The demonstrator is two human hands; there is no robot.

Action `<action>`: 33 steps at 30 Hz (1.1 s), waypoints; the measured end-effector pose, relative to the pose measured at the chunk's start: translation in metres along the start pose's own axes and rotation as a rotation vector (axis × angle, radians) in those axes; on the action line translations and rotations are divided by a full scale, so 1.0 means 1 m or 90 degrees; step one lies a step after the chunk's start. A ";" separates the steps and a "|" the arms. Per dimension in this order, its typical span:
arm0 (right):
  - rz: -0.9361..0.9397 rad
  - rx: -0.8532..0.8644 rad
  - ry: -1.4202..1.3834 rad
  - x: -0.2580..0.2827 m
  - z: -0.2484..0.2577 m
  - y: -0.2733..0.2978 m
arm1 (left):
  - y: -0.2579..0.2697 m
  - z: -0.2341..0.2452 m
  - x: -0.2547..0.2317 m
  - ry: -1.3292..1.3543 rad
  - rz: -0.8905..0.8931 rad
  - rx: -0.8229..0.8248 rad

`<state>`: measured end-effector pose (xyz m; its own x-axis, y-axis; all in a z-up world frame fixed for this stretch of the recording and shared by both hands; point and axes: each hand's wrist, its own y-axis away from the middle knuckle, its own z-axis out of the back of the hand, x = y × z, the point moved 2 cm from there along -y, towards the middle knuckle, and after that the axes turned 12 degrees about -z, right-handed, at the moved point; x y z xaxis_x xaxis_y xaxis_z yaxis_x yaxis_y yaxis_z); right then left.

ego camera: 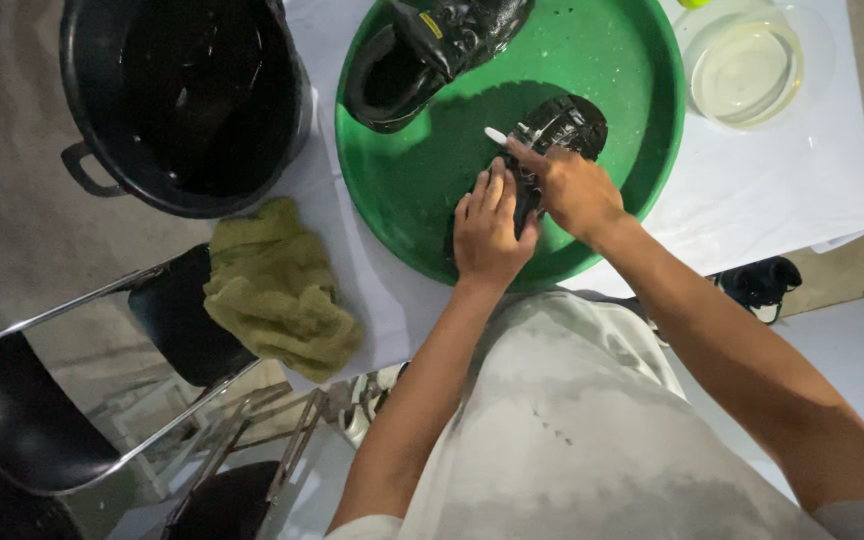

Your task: The person cleans the sole of a black shoe using a toothbrush and a white cleaning substance over a green tray, periodically dipping the brush into a small container of liquid.

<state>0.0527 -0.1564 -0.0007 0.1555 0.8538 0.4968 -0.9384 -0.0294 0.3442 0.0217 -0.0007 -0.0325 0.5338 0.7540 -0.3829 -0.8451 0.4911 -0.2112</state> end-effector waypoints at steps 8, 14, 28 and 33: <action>-0.052 0.117 0.163 -0.016 0.010 0.056 | 0.004 0.003 -0.001 0.032 0.002 -0.045; -0.043 0.104 0.091 0.015 -0.007 0.012 | 0.006 -0.004 0.000 0.034 -0.009 -0.090; -0.025 0.042 0.058 -0.007 -0.009 0.022 | 0.004 0.000 0.000 0.014 0.005 -0.028; -0.020 0.012 0.037 -0.019 0.009 0.030 | 0.003 0.001 0.000 0.008 0.005 -0.029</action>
<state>0.0240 -0.1778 0.0075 0.1665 0.8834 0.4380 -0.9272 -0.0110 0.3745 0.0194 0.0009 -0.0320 0.5267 0.7521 -0.3962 -0.8501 0.4643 -0.2486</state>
